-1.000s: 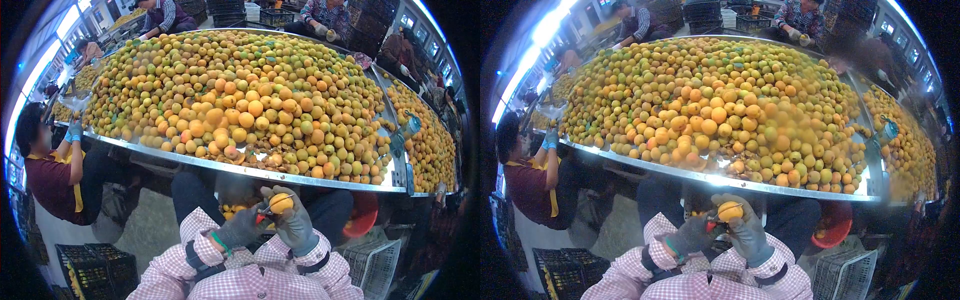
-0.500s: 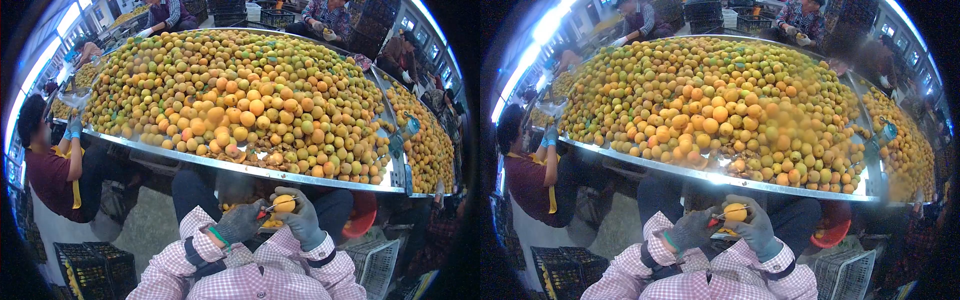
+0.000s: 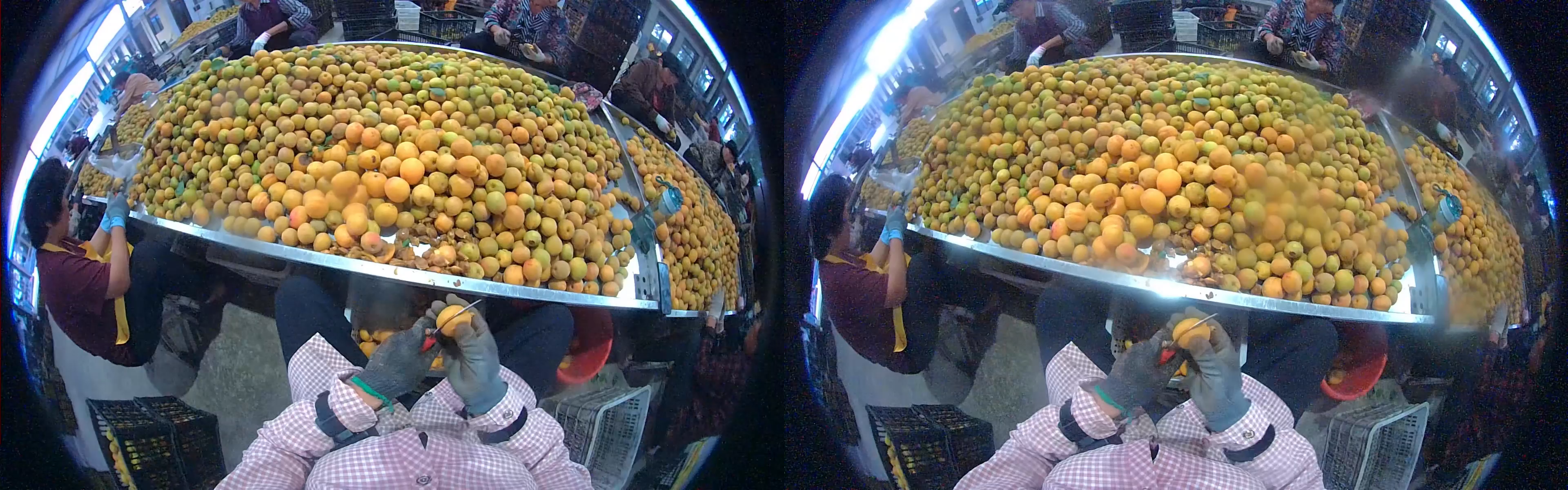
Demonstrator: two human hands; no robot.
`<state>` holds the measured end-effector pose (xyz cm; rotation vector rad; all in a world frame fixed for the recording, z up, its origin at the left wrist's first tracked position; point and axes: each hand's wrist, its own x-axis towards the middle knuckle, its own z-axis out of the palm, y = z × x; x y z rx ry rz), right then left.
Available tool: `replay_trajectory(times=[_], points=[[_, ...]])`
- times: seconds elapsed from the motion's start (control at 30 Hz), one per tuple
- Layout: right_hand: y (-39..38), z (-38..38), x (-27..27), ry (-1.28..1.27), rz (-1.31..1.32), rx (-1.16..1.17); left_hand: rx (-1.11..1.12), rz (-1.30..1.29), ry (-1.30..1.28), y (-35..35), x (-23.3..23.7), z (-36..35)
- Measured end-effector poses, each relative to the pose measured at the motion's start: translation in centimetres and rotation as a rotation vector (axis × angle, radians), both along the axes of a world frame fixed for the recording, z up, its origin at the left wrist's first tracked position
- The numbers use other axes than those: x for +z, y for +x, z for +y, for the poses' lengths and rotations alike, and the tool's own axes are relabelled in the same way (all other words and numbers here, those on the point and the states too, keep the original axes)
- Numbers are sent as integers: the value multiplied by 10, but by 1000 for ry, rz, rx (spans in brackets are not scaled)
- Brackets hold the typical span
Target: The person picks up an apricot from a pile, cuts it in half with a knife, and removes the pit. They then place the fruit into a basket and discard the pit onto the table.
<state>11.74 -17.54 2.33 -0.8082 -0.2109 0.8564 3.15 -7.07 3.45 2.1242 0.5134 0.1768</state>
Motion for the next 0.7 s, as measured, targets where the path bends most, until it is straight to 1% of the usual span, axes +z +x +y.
replay_trajectory(times=[0.03, 0.07, 0.1, 0.17, 0.2, 0.27, 0.4, 0.47, 0.5, 0.57, 0.6, 0.63, 0.7], points=[[-5, 3, -1, 120, 188, -47, 18, 85, 41, -1, 5, 0], [-6, 3, 2, 60, 102, -24, 37, 168, 83, -1, 9, 2], [-3, 2, 6, 60, 105, -23, 37, 171, 83, -1, 5, 5], [2, -2, 10, -12, 162, 138, -64, 204, 198, -3, -5, 12], [1, 0, 8, -11, 162, 138, -63, 203, 199, -2, -5, 12], [0, 4, 1, -62, 163, 31, -45, 225, 207, 1, -2, 9], [5, 3, 3, -65, 139, 53, -87, 221, 201, -4, -12, 11], [8, -1, 12, -96, 22, 56, -106, -63, 45, -12, -15, 12], [11, -5, 13, -97, 23, 51, -112, -63, 43, -13, -11, 15], [15, -14, 14, -238, -115, 27, 6, -166, -482, -18, 6, 22], [15, -17, 15, -296, -183, 46, -60, -78, -469, -19, 16, 28], [15, -20, 11, -301, -178, 44, -61, -74, -474, -18, 15, 27], [13, -21, 6, -107, -18, 214, -208, -284, -425, -14, 12, 24]])
